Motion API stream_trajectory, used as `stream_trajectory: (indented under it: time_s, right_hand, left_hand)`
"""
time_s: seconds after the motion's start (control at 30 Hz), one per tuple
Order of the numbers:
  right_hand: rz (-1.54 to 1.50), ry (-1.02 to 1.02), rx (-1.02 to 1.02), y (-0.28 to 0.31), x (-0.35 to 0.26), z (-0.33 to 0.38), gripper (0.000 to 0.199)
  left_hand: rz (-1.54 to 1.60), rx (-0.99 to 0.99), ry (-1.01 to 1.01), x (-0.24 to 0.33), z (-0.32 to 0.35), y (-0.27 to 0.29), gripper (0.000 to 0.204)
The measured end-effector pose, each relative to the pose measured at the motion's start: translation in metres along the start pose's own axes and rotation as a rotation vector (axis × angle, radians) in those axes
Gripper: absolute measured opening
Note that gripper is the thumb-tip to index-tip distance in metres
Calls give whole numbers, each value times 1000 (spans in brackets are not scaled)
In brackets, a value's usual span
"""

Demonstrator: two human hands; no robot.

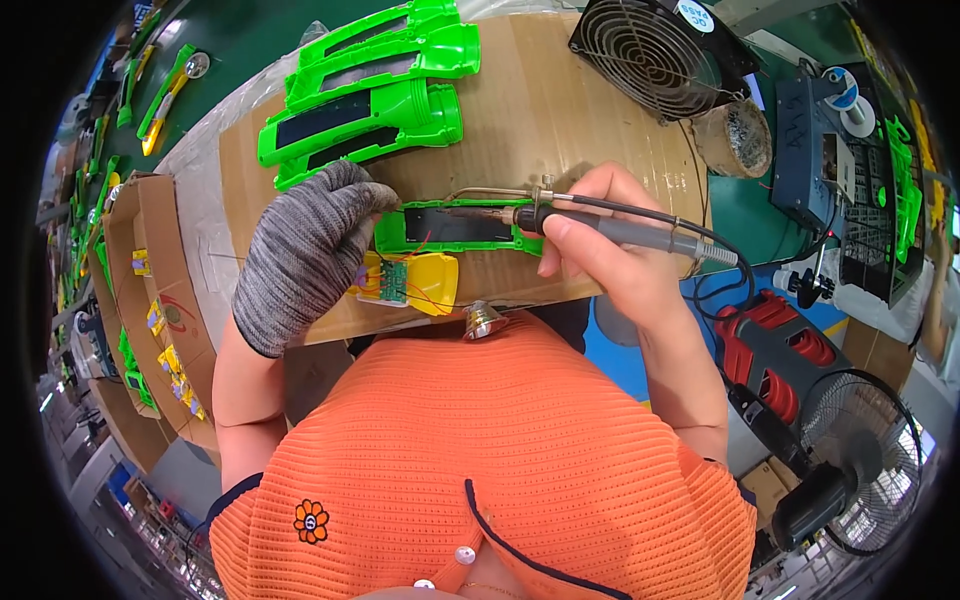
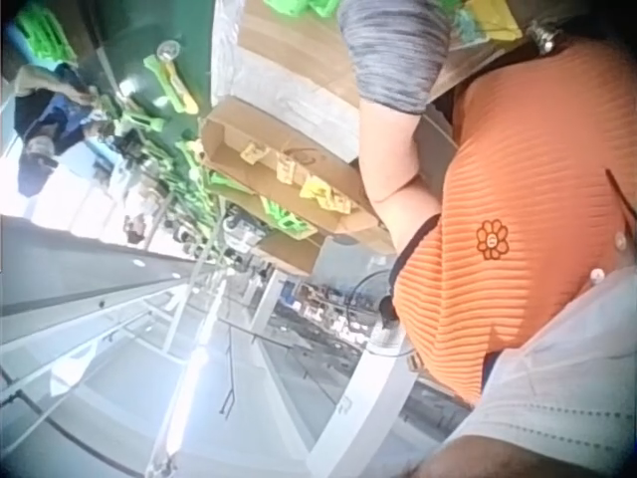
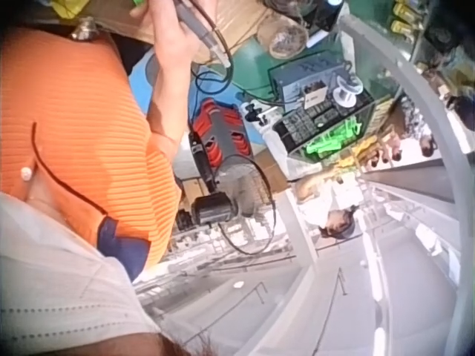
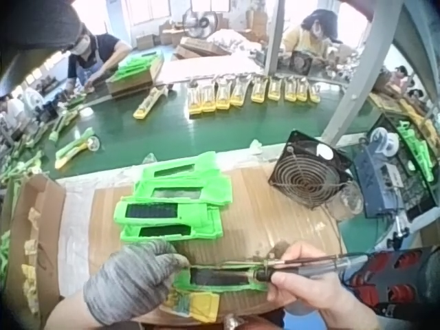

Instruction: Soldering electrical components into flashlight bodies on a factory assembly line.

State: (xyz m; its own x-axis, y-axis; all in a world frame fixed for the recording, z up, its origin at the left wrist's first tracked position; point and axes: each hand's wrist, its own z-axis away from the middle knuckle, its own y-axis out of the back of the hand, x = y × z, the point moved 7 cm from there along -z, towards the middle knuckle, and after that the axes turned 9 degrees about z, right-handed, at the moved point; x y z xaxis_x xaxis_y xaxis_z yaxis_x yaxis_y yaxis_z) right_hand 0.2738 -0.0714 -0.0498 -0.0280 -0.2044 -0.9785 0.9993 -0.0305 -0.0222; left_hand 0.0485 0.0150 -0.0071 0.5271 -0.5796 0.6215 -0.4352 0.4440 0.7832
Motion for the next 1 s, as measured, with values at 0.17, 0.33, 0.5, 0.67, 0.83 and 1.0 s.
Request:
stream_trajectory:
  time_s: [0.17, 0.33, 0.5, 0.67, 0.83, 1.0]
  right_hand:
    - [-76, -21, -45, -13, -2, -5, 15]
    - [-74, -62, -73, -18, 0, -7, 14]
    - [-44, -83, -90, -22, 1, -8, 15]
    - [0, -151, -145, -26, -1, -10, 16]
    - [18, -182, -166, -28, -2, -10, 16]
    - [88, -200, -175, -29, -2, -12, 17]
  left_hand:
    - [128, -4, -32, -6, 0, 0, 13]
    - [68, -54, -22, -4, 2, 3, 13]
    - [-128, -163, -37, -2, 0, -5, 17]
    - [-140, -181, -35, -3, -2, -8, 14]
    - [-163, -182, -41, -2, -4, -9, 12]
    - [-166, -175, -44, -2, -4, -9, 12]
